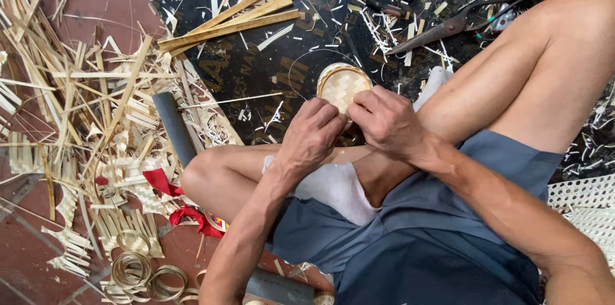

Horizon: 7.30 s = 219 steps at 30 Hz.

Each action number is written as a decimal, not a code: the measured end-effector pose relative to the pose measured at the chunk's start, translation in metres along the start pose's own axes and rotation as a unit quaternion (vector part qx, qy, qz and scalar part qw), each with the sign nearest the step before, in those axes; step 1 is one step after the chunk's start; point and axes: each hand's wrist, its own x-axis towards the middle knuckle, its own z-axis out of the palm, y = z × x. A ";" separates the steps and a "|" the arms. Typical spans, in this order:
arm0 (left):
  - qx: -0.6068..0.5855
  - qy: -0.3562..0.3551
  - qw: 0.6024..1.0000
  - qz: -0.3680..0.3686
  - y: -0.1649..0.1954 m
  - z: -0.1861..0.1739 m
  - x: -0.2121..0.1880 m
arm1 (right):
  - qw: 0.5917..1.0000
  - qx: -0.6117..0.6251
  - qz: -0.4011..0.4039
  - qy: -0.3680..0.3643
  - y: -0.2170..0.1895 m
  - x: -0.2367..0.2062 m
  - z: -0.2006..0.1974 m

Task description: The person sits on the floor weaving thin bamboo strips and trimming them with a knife. They fit a woven bamboo disc into a perforated bamboo cup-shaped basket body, press it into place, and wrap a strip around the rim, working among piles of bamboo strips and finished baskets.

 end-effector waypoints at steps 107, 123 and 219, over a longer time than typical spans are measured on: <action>-0.094 -0.101 0.990 -0.037 -0.020 -0.011 0.000 | 0.969 0.034 -0.044 -0.240 0.056 0.013 -0.011; -0.113 -0.075 0.991 -0.002 -0.027 0.003 0.002 | 0.968 0.054 0.157 -0.186 0.048 0.007 -0.018; 0.027 0.246 0.913 -0.325 -0.020 0.040 0.000 | 0.996 0.083 0.021 0.036 0.060 0.034 0.024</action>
